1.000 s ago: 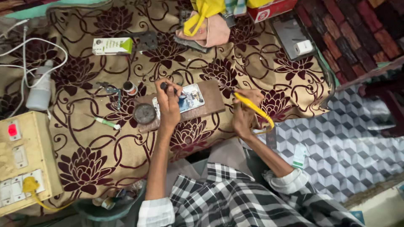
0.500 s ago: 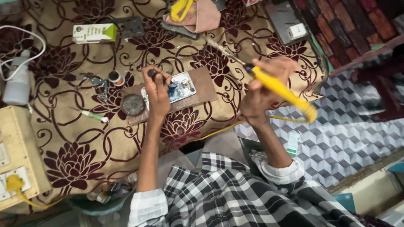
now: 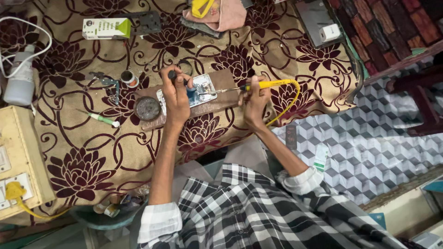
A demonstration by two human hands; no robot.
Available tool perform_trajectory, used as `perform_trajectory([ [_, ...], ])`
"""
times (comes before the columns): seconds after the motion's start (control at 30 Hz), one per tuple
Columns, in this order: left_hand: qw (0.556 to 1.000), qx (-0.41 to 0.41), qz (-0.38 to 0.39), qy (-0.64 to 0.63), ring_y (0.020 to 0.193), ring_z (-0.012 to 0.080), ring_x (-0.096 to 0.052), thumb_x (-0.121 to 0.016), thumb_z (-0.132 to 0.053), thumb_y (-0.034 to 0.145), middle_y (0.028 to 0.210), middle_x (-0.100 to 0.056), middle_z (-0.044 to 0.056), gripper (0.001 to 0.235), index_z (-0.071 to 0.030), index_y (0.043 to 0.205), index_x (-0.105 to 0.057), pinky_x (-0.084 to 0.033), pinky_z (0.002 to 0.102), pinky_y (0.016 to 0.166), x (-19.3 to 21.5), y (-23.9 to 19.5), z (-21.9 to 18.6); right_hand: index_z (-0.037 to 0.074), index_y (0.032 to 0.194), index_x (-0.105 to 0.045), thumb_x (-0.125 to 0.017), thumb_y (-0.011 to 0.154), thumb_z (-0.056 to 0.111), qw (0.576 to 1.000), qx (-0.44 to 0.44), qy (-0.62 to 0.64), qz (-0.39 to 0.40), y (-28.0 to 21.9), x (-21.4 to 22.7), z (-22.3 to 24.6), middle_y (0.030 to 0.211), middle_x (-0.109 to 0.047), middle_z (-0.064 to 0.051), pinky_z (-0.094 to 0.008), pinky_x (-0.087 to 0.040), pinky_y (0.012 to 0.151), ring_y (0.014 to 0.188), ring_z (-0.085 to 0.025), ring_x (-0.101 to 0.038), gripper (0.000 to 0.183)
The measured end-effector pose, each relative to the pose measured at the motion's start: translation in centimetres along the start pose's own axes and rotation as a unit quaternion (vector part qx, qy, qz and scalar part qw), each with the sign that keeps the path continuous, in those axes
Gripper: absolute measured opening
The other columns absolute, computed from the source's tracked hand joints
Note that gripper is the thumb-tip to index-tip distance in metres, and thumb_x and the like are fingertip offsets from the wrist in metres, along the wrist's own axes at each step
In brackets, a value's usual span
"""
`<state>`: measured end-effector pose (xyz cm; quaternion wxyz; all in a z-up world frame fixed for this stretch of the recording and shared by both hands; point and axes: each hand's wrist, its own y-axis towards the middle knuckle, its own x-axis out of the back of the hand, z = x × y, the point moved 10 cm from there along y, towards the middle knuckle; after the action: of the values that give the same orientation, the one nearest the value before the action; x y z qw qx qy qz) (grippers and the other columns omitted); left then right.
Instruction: The person uses a soldering iron and solder wire to work on a small electronic component placed on a wooden board. They repeatedly apply heat and solder to specific points on the component while seated at a table.
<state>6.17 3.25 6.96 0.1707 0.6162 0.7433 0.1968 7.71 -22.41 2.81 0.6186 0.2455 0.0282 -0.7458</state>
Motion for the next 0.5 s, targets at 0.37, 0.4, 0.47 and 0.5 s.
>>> perform_trajectory([
  [0.37, 1.0, -0.008, -0.015, 0.002, 0.074, 0.013, -0.058, -0.035, -0.048, 0.117, 0.079, -0.054, 0.004, 0.04, -0.009, 0.119, -0.042, -0.052, 0.029, 0.069, 0.4, -0.2, 0.0, 0.001, 0.094, -0.057, -0.055, 0.11, 0.025, 0.997, -0.06, 0.045, -0.013, -0.2, 1.6, -2.9, 0.061, -0.049, 0.0, -0.026, -0.044, 0.038, 0.045, -0.009, -0.047, 0.029],
  [0.4, 1.0, -0.008, -0.016, 0.0, 0.075, 0.013, -0.058, -0.035, -0.049, 0.117, 0.08, -0.054, 0.004, 0.04, -0.009, 0.12, -0.042, -0.052, 0.029, 0.07, 0.4, -0.2, 0.0, 0.001, 0.095, -0.057, -0.055, 0.11, 0.026, 0.998, -0.058, 0.035, -0.011, -0.2, 1.5, -2.8, 0.061, -0.049, 0.0, -0.026, -0.044, 0.039, 0.045, -0.009, -0.047, 0.029],
  [0.47, 1.0, 0.003, -0.022, -0.001, 0.073, 0.0121, -0.059, -0.036, -0.051, 0.116, 0.077, -0.055, 0.003, 0.042, -0.009, 0.12, -0.043, -0.052, 0.028, 0.067, 0.5, -0.1, 0.3, 0.002, 0.093, -0.056, -0.054, 0.111, 0.027, 0.998, -0.054, 0.025, -0.006, -0.2, 1.4, -2.6, 0.061, -0.049, 0.0, -0.025, -0.042, 0.039, 0.045, -0.008, -0.047, 0.031],
  [0.5, 1.0, 0.009, -0.026, -0.001, 0.072, 0.0117, -0.06, -0.036, -0.051, 0.115, 0.076, -0.056, 0.003, 0.043, -0.01, 0.12, -0.043, -0.053, 0.028, 0.065, 0.5, -0.1, 0.5, 0.003, 0.093, -0.055, -0.054, 0.111, 0.028, 0.998, -0.053, 0.021, -0.004, -0.3, 1.4, -2.6, 0.061, -0.049, -0.001, -0.025, -0.041, 0.039, 0.044, -0.008, -0.047, 0.032],
])
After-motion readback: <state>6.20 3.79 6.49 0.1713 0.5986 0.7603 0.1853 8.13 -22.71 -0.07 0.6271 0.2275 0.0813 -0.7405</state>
